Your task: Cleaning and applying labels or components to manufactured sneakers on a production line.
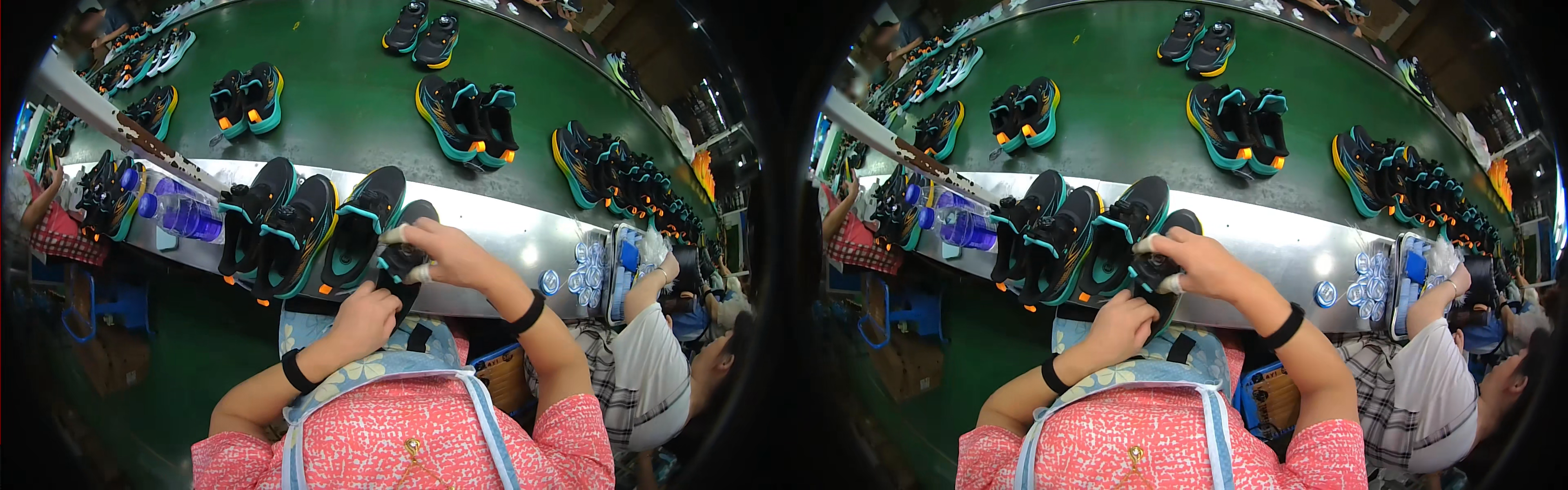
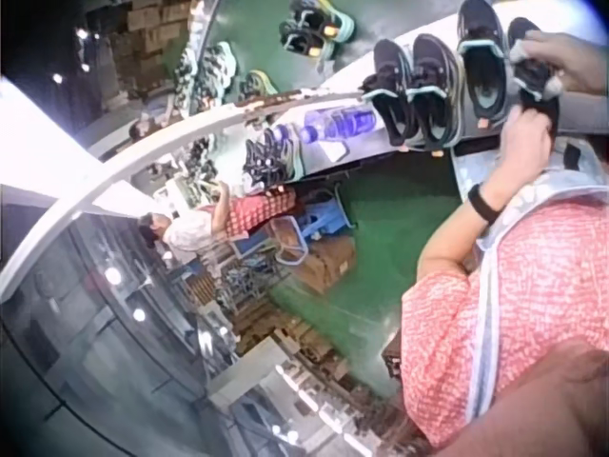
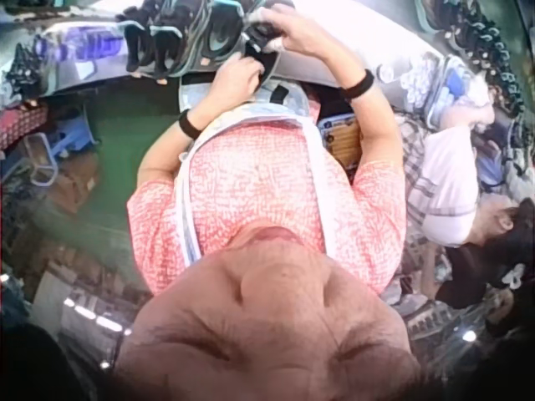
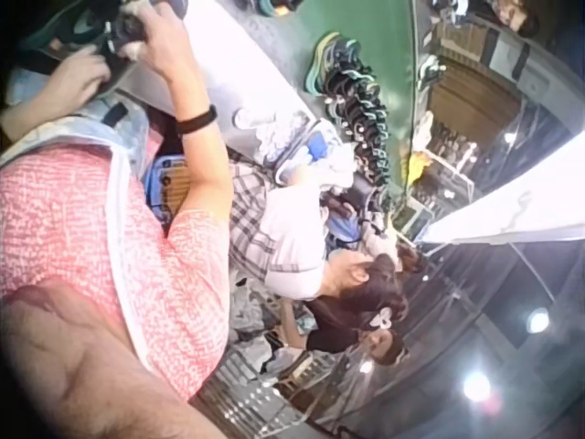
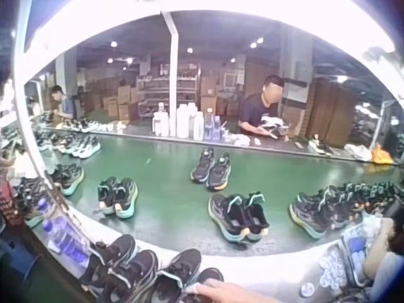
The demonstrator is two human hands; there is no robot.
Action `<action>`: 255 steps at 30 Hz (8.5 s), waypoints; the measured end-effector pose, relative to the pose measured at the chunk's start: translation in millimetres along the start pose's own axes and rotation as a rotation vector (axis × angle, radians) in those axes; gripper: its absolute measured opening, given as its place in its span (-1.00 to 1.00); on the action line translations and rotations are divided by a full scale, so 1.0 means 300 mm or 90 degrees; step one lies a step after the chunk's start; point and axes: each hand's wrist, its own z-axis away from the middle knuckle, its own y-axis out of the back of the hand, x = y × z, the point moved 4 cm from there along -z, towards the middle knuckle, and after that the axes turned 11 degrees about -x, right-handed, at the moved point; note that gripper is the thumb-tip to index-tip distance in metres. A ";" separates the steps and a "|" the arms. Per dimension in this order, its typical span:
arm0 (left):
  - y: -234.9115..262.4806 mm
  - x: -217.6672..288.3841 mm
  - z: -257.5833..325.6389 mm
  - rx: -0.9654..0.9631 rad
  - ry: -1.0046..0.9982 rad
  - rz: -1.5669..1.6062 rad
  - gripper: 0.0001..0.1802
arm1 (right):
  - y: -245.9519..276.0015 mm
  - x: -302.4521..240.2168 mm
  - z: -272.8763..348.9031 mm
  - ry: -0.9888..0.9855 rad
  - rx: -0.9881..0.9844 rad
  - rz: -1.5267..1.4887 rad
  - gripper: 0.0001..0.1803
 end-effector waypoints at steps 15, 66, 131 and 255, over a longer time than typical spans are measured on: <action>0.046 -0.082 -0.042 -0.244 0.337 0.616 -0.65 | -0.030 -0.054 0.107 0.048 0.028 -0.085 -0.52; -0.016 -0.039 -0.050 -0.265 0.333 0.592 -0.68 | -0.168 -0.059 0.151 -0.092 0.388 0.082 -0.65; 0.101 -0.024 -0.032 -0.063 0.017 0.162 -0.14 | -0.034 -0.071 0.196 -0.160 0.182 -0.049 -0.12; -0.022 -0.046 0.085 -0.188 0.315 0.882 -0.70 | -0.209 -0.130 0.099 -0.138 0.325 0.074 -0.56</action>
